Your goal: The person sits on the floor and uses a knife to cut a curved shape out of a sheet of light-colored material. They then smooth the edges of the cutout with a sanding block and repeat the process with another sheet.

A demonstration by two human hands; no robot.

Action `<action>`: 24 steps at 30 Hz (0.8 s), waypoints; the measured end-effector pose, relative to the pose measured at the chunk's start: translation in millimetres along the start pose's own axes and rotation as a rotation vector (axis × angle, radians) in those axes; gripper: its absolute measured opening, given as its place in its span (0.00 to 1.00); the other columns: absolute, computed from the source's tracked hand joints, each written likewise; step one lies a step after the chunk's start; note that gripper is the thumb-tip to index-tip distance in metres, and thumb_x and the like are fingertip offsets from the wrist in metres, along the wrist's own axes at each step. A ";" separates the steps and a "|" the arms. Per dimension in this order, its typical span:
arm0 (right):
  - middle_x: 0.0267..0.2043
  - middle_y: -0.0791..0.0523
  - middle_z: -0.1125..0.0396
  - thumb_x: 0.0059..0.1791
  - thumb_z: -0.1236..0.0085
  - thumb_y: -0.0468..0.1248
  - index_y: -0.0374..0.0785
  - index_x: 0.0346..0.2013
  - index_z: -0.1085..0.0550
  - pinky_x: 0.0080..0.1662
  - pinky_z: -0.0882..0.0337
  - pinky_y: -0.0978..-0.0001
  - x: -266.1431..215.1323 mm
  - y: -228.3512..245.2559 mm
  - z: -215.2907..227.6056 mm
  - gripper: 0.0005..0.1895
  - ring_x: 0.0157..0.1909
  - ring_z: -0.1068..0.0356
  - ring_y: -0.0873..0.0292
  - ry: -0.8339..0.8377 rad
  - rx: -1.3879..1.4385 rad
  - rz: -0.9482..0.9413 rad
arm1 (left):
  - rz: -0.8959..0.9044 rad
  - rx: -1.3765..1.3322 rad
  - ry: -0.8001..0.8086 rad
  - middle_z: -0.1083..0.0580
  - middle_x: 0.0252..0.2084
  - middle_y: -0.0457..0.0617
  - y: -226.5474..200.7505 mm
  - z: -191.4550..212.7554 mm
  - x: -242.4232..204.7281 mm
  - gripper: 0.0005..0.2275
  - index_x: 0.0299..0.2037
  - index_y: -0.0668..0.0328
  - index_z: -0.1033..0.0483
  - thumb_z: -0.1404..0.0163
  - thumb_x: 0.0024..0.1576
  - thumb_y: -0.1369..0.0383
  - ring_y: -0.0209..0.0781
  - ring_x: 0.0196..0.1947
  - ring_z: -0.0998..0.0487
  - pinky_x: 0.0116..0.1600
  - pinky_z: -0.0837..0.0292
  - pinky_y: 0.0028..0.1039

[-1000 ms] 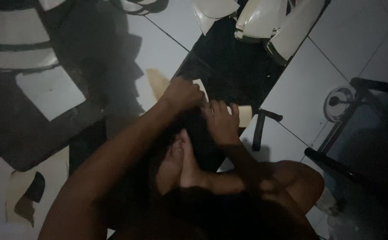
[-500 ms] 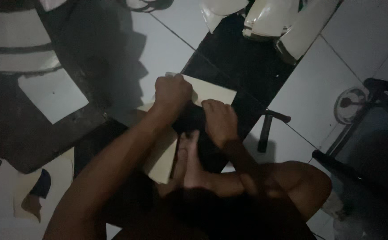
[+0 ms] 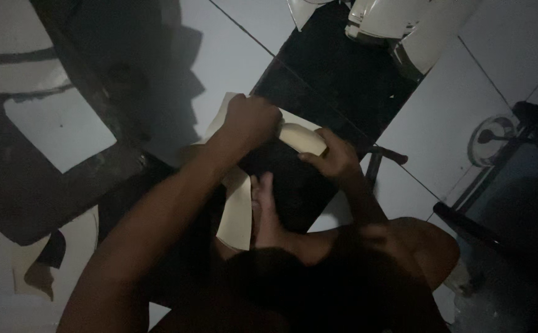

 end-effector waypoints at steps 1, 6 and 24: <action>0.47 0.47 0.26 0.51 0.37 0.46 0.34 0.53 0.28 0.48 0.21 0.59 -5.0 0.5 1.3 0.23 0.47 0.22 0.52 -0.044 0.012 0.056 | 0.023 0.001 0.067 0.19 0.35 0.50 1.4 -0.5 2.2 0.07 0.37 0.48 0.15 0.43 0.54 0.59 0.48 0.35 0.17 0.40 0.24 0.39; 0.44 0.47 0.25 0.52 0.40 0.45 0.31 0.49 0.26 0.47 0.22 0.58 -11.1 -7.0 8.0 0.20 0.46 0.21 0.53 -0.175 0.176 -0.132 | 0.129 -0.047 0.210 0.18 0.38 0.50 -3.8 9.3 6.0 0.11 0.38 0.50 0.15 0.48 0.60 0.57 0.49 0.37 0.17 0.40 0.25 0.40; 0.43 0.41 0.26 0.55 0.38 0.36 0.24 0.50 0.28 0.43 0.22 0.62 18.5 -10.6 22.1 0.16 0.45 0.21 0.51 -0.152 -0.144 0.388 | 0.223 -0.128 0.194 0.19 0.38 0.47 1.8 10.8 18.2 0.15 0.45 0.41 0.16 0.38 0.51 0.51 0.48 0.41 0.17 0.45 0.27 0.43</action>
Point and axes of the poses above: each hand's wrist, its own x-axis towards the middle knuckle, its own z-axis out of the back of the hand, y = z × x, the point moved 5 cm from there along x, towards the middle knuckle
